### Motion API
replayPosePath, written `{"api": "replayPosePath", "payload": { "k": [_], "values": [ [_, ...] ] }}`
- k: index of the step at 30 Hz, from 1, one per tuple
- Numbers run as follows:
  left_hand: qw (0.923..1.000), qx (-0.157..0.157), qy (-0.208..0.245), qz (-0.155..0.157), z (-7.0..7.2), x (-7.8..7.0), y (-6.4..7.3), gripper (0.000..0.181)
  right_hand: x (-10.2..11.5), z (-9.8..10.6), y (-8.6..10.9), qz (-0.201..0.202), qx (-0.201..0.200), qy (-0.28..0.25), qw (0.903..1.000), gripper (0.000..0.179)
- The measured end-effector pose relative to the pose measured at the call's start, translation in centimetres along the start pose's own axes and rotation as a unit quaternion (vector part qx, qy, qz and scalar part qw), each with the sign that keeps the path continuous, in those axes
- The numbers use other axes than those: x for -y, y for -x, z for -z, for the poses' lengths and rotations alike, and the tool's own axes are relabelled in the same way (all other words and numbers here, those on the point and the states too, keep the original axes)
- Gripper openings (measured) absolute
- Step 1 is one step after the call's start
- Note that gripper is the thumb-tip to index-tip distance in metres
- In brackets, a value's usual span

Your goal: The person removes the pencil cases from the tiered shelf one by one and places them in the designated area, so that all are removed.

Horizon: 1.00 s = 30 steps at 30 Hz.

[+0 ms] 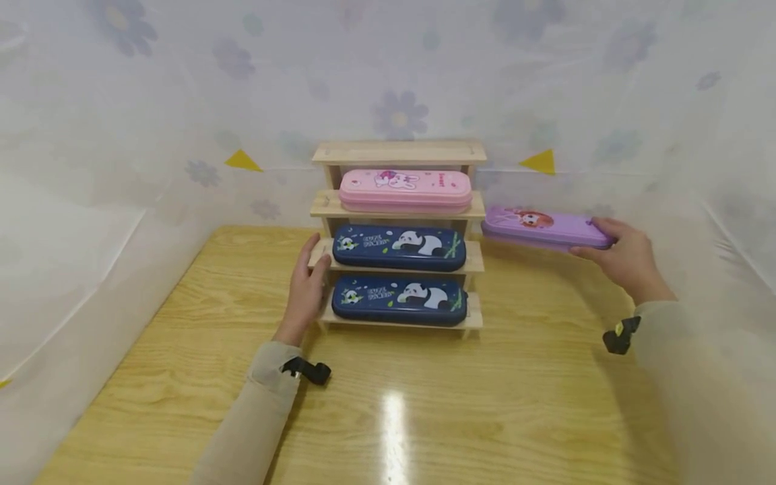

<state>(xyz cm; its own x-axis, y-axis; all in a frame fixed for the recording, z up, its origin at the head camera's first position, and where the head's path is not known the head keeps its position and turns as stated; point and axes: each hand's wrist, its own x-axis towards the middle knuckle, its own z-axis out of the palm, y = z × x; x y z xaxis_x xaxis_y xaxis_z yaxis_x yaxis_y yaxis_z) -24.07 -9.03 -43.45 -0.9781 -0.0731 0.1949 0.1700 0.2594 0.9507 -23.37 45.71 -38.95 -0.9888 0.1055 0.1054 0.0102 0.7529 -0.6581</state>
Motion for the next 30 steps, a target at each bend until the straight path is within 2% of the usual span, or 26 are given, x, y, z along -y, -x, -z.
{"api": "replayPosePath", "payload": {
  "k": [9, 25, 30],
  "values": [
    [0.9999, 0.002, -0.007, -0.010, -0.1, 0.2, 0.0, 0.054, -1.0, -1.1, -0.1, 0.006, 0.026, 0.008, 0.9996, 0.091],
    [0.9998, -0.001, -0.010, -0.018, 0.0, 0.2, 0.1, 0.056, -1.8, -2.4, -0.6, 0.041, 0.015, 0.039, 0.9983, 0.085],
    [0.9998, 0.001, -0.011, -0.014, 0.0, 0.1, 0.0, 0.057, -2.2, -2.5, -0.5, 0.033, 0.022, 0.034, 0.9986, 0.084]
  ]
}}
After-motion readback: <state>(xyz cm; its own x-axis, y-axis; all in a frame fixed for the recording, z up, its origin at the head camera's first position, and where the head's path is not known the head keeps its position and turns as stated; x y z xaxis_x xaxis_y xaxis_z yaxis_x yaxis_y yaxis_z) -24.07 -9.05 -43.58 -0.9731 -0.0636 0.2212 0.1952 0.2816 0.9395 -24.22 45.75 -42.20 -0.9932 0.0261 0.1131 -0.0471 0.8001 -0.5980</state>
